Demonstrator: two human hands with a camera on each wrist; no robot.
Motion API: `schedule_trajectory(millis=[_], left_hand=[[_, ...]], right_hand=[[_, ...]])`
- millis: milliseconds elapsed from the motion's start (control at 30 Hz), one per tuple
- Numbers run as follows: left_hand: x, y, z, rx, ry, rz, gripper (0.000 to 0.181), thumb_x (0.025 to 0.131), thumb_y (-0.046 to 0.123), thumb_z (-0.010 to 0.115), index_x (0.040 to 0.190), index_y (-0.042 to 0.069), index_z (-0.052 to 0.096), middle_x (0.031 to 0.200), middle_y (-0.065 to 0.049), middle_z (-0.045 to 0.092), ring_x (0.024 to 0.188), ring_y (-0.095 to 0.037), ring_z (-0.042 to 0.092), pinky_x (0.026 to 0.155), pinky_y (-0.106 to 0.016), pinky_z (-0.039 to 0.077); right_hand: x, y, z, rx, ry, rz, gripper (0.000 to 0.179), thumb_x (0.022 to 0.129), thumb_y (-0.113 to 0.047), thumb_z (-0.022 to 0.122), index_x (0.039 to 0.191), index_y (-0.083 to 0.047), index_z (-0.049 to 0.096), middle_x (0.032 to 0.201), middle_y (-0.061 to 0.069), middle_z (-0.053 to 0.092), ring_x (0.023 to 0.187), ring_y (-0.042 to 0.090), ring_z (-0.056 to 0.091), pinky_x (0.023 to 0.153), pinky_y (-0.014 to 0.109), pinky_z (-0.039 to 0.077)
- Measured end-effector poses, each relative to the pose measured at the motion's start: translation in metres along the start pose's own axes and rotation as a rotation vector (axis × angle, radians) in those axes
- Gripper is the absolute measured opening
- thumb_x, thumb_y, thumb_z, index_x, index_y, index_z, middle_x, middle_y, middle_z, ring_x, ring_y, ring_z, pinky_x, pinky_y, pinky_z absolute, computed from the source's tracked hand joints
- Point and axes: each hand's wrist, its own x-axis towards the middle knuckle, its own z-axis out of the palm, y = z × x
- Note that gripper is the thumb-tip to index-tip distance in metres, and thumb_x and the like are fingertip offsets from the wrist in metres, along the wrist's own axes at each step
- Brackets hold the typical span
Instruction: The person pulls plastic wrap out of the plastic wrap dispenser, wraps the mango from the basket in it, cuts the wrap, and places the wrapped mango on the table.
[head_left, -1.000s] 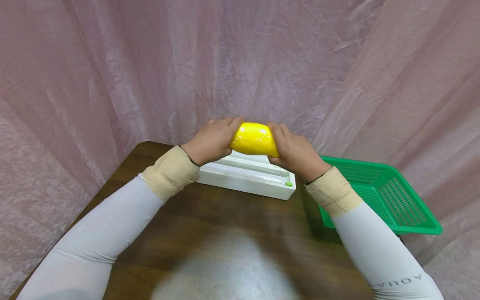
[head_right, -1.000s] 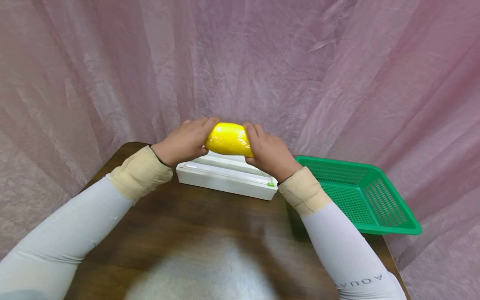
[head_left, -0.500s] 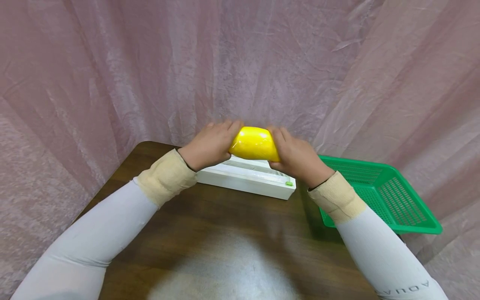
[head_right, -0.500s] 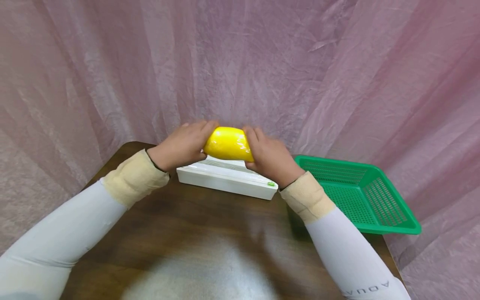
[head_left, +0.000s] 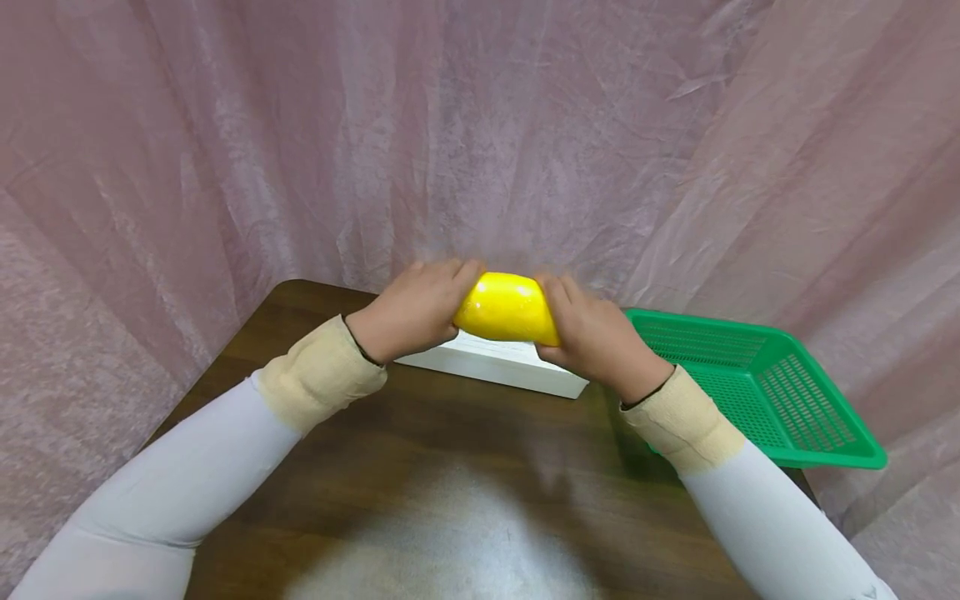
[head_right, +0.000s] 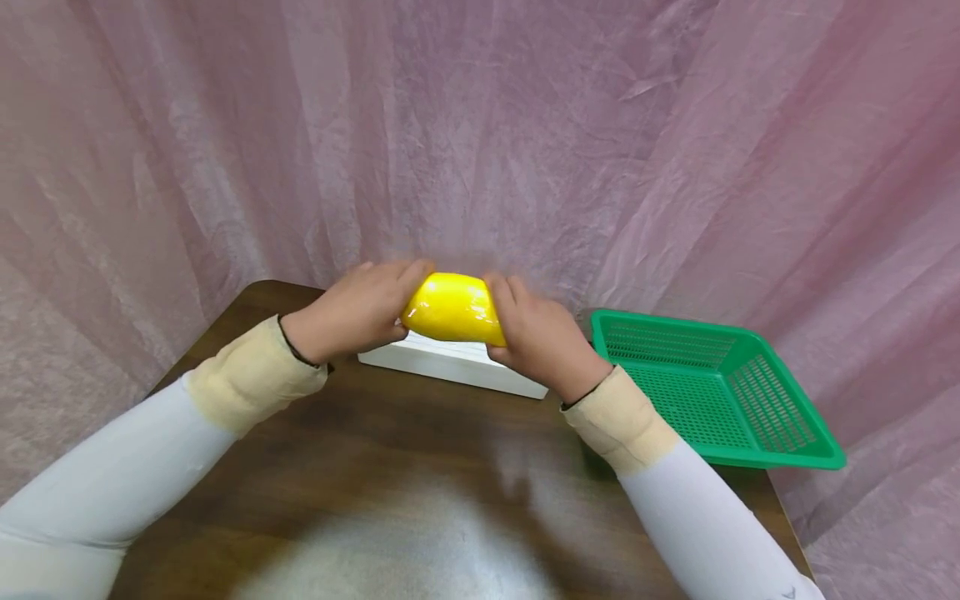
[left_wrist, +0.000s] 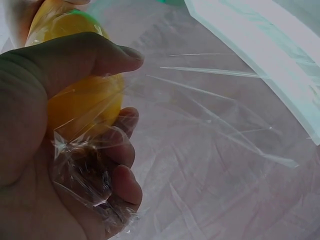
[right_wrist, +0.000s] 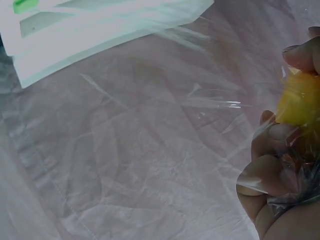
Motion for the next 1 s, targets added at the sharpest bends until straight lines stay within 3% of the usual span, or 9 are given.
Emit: schedule_trajectory(millis=[167,467,600,800,1000], left_hand=[[-0.007,0.006,0.001,0.011,-0.016,0.006,0.062,0.073,0.004,0.080,0.126,0.010,0.048,0.102,-0.006,0.063,0.090,-0.025,0.062,0.074,-0.044,0.049],[-0.021,0.015,0.003,0.053,-0.092,0.015,0.067,0.072,0.015,0.086,0.126,0.007,0.048,0.099,-0.008,0.063,0.085,-0.026,0.062,0.070,-0.040,0.050],[-0.029,0.018,0.007,0.072,-0.080,0.028,0.065,0.071,0.017,0.088,0.122,0.008,0.049,0.094,-0.007,0.063,0.080,-0.026,0.061,0.068,-0.040,0.049],[-0.043,0.023,0.016,0.075,-0.058,0.058,0.061,0.068,0.016,0.088,0.115,0.008,0.051,0.089,-0.005,0.063,0.076,-0.025,0.061,0.069,-0.040,0.051],[-0.058,0.028,0.032,0.065,-0.092,0.054,0.064,0.068,0.019,0.090,0.116,0.008,0.048,0.090,-0.005,0.063,0.075,-0.024,0.061,0.065,-0.038,0.048]], right_hand=[[-0.008,-0.008,-0.002,-0.019,-0.034,0.008,0.071,0.078,-0.023,0.078,0.135,-0.001,0.041,0.099,0.015,0.055,0.055,0.024,0.050,0.052,0.039,0.051],[-0.024,-0.023,0.002,-0.036,-0.023,-0.014,0.077,0.077,-0.026,0.078,0.137,0.002,0.039,0.099,0.016,0.056,0.052,0.021,0.047,0.048,0.037,0.050],[-0.030,-0.030,0.006,-0.014,-0.042,-0.007,0.081,0.076,-0.028,0.082,0.137,0.002,0.039,0.097,0.015,0.056,0.055,0.021,0.049,0.050,0.036,0.050],[-0.042,-0.041,0.014,-0.002,-0.078,0.005,0.085,0.074,-0.033,0.084,0.139,0.000,0.039,0.103,0.014,0.059,0.057,0.019,0.050,0.050,0.036,0.051],[-0.056,-0.052,0.026,0.010,-0.100,0.016,0.083,0.074,-0.032,0.084,0.138,-0.001,0.041,0.102,0.011,0.059,0.058,0.017,0.049,0.052,0.034,0.052]])
